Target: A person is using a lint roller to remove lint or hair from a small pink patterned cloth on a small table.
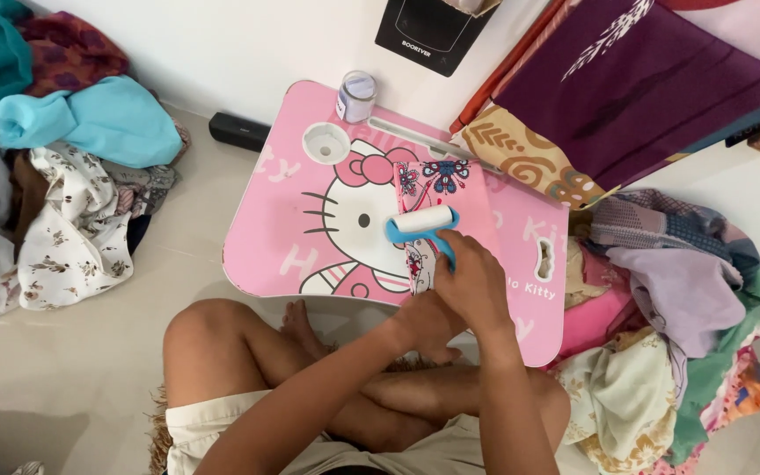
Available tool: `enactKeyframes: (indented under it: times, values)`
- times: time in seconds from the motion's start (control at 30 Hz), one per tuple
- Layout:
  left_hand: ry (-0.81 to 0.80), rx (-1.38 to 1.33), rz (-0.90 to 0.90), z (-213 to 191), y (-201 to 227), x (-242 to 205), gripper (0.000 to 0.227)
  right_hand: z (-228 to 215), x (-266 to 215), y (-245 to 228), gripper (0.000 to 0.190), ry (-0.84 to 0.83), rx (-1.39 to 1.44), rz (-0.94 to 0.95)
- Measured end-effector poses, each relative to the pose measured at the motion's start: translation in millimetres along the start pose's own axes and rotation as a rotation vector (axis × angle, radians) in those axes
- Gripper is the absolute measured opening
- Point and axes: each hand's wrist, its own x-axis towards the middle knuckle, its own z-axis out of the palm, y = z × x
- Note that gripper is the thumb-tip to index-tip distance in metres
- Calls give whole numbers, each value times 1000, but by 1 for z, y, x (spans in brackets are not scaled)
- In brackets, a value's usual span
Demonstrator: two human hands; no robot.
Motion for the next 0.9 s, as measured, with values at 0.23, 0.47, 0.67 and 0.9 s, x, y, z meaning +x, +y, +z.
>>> enactKeyframes:
  times: [0.23,0.47,0.67,0.9]
  values:
    - [93,31,102,2,-5,3,63,3,29,-11,38,-6,1,-44]
    - [195,52,153,7,-5,7,64,5,50,-17,39,-15,39,-63]
    - [282,0,185,6,-4,6,59,8,66,-19,40,-27,75,-84]
    - [382,9,212,15,-9,4,55,10,80,-25,40,-23,63,-109]
